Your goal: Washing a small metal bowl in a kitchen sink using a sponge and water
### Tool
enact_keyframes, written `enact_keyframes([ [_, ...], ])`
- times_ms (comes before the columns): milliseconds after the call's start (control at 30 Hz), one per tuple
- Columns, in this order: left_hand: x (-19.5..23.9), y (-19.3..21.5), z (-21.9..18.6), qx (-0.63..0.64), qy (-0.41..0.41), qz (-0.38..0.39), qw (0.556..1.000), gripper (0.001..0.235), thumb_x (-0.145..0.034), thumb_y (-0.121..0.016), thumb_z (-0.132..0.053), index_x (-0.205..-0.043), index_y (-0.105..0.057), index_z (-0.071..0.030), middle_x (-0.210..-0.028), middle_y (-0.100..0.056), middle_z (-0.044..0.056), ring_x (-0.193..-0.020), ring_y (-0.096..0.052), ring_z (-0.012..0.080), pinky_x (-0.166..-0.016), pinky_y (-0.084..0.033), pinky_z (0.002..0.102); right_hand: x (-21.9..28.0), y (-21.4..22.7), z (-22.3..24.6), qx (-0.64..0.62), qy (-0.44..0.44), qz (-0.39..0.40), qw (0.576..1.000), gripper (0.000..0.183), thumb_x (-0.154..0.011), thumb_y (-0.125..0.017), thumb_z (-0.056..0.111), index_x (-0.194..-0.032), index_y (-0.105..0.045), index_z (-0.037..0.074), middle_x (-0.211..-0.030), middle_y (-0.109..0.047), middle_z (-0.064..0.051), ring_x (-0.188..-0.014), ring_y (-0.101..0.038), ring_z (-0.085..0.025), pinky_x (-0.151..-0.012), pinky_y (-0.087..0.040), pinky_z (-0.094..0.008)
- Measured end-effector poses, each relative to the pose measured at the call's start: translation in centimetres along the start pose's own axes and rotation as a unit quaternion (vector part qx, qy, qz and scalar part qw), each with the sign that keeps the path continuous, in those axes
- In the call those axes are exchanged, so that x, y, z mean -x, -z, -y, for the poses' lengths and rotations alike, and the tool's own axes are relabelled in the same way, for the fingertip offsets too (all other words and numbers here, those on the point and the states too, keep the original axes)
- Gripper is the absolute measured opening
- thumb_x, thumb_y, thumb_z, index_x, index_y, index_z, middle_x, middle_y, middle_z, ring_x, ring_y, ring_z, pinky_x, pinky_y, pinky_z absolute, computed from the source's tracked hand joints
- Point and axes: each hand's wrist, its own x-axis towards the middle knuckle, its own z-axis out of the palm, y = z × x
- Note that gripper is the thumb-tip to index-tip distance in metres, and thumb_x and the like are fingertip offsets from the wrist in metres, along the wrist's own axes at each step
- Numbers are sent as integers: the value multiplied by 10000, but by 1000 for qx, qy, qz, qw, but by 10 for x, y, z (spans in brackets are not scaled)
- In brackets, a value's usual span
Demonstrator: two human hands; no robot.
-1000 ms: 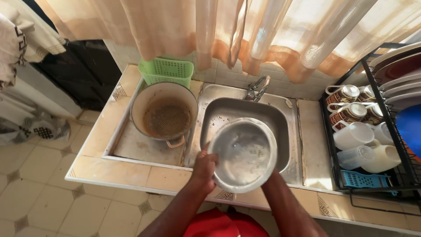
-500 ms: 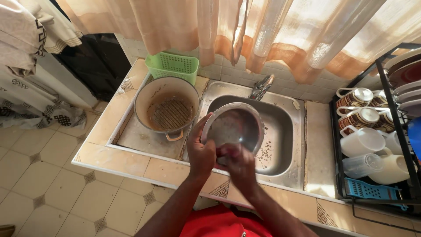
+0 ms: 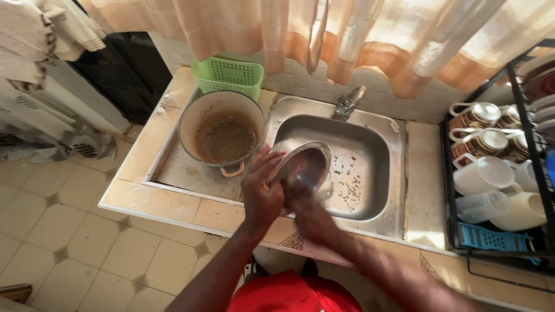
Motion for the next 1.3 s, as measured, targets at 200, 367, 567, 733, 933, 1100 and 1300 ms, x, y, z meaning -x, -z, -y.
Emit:
enact_keyframes([
  [200, -10, -7, -2, 19, -6, 0, 1000, 547, -693, -488, 122, -1088, -788, -111, -1123, -775, 41, -1216, -652, 378, -1089, -467, 492, -9, 54, 39, 482, 45, -40, 874, 588, -811, -434, 17, -1390, -541, 35, -1410, -597, -178, -1373, -513, -311, -1233, -259, -511],
  [367, 25, -23, 37, -19, 50, -35, 998, 644, -608, -439, 119, -1111, -783, -92, -1115, -769, 111, -1183, -662, 409, -1081, -467, 494, 1, -32, 73, -63, -49, -137, 987, 396, -881, -590, 239, -1233, -631, 62, -1083, -613, -181, -1018, -614, -365, -922, -489, -494],
  [567, 20, -8, 20, -82, 51, -13, 995, 673, -618, -419, 119, -1183, -752, -32, -1116, -739, 247, -1158, -640, 507, -1044, -473, 565, 29, -117, -56, 313, 98, -235, 915, 504, -1002, -571, 507, -1241, -631, 67, -1144, -638, -133, -1167, -604, -277, -1112, -339, -506],
  [733, 9, -10, 13, -34, 64, -3, 997, 544, -670, -453, 102, -1064, -791, -59, -1051, -769, 177, -1132, -686, 431, -1043, -506, 490, -4, 52, -12, 369, 219, -124, 895, 847, -945, -474, 722, -1241, -638, -55, -1238, -669, -258, -1348, -553, -383, -1241, -281, -481],
  [933, 23, 3, 24, -65, 91, -47, 993, 611, -650, -450, 111, -1140, -772, -63, -1125, -746, 183, -1164, -674, 411, -1056, -491, 491, 2, -41, 29, 224, 200, -174, 938, 360, -988, -434, 428, -1232, -580, 207, -1032, -622, -167, -1047, -648, -417, -964, -492, -591],
  [1100, -5, 13, 44, -47, -18, 92, 995, 632, -617, -433, 56, -1200, -672, 14, -1202, -706, 188, -1144, -657, 369, -1042, -496, 461, 12, -16, 76, -57, 73, -12, 996, 591, -1042, -384, 507, -1292, -570, 5, -1218, -613, -230, -1105, -576, -401, -960, -400, -507],
  [1300, -47, 4, 63, -138, 18, 409, 902, 608, -710, -489, 45, -1166, -754, -257, -1192, -752, -54, -1208, -671, 274, -1047, -501, 444, 8, -15, 21, 206, 171, -108, 957, 620, -966, -579, 562, -1366, -608, 89, -1318, -623, -187, -1215, -618, -391, -1003, -465, -554],
])
